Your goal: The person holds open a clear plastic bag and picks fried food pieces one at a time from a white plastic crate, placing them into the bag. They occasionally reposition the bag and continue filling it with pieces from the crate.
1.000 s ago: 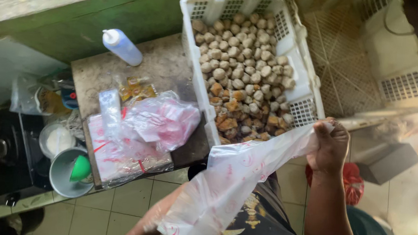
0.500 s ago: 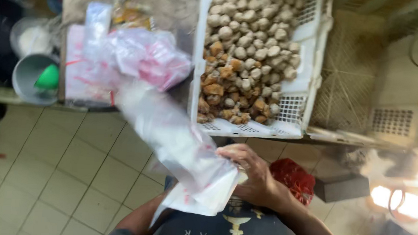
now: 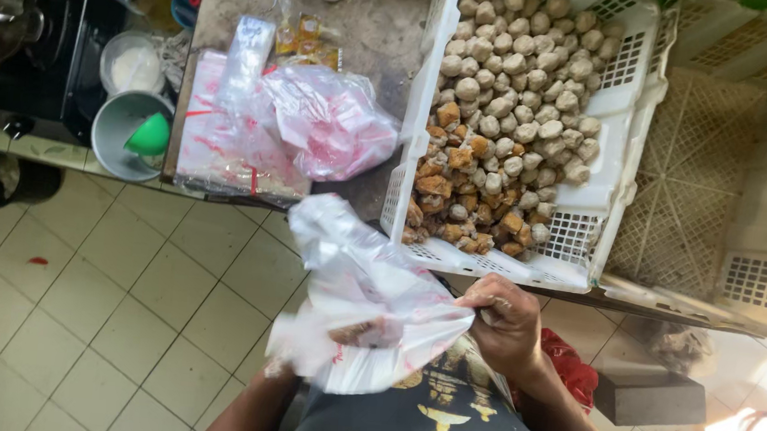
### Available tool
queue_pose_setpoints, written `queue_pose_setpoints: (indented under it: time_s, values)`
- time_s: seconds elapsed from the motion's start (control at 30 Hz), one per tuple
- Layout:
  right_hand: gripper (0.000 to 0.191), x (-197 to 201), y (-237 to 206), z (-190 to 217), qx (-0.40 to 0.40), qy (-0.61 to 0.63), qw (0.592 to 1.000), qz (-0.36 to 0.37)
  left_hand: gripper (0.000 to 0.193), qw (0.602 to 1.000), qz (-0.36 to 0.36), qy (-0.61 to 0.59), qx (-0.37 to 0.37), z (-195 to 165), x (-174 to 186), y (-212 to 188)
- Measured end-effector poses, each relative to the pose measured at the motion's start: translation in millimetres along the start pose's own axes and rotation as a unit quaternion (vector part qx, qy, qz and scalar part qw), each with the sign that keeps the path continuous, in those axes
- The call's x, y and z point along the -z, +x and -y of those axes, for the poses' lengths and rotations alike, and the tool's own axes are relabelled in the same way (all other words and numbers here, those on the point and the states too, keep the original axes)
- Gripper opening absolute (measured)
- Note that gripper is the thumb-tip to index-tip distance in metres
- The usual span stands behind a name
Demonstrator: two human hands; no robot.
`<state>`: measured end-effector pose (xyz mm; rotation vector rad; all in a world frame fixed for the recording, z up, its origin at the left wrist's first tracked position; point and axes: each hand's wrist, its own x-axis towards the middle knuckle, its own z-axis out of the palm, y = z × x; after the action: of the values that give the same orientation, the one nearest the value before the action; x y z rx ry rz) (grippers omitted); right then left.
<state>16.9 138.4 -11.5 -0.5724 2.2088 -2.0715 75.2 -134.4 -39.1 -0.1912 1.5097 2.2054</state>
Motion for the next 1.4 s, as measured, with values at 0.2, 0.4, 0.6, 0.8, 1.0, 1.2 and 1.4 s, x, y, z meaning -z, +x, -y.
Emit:
queue_pose_setpoints:
  time_s: [0.2,0.4,0.6,0.8,1.0,1.2,1.4]
  values:
    - [0.021,0.9,-33.6,-32.1,0.018,0.004,1.0,0.026,0.028,0.994,-0.06,0.081,-0.037,-14.7,48.3,15.5]
    - [0.019,86.7,-101.5,-36.0,0.028,0.009,0.891,-0.453,0.02,0.742,-0.3,0.445,-0.402,-89.3,116.9,58.6]
    - [0.016,142.3,-172.9,67.2,0.133,0.012,0.81,-0.57,0.036,0.566,-0.275,0.554,-0.546,-155.4,137.4,175.1]
    - [0.013,112.5,-187.0,85.4,0.131,0.002,0.793,-0.595,0.046,0.713,-0.221,0.511,-0.426,-109.4,107.2,292.7]
    - [0.01,97.1,-180.2,80.0,0.124,0.024,0.791,-0.599,0.064,0.631,-0.046,0.669,-0.39,-77.8,72.3,326.8]
    - [0.008,84.1,-157.2,68.6,0.094,0.067,0.81,-0.576,0.068,0.776,-0.019,0.613,-0.148,-127.8,67.3,284.1]
    - [0.006,65.5,-85.4,23.8,0.013,0.17,0.857,-0.487,0.042,0.69,-0.101,0.587,-0.412,-159.4,11.9,150.2]
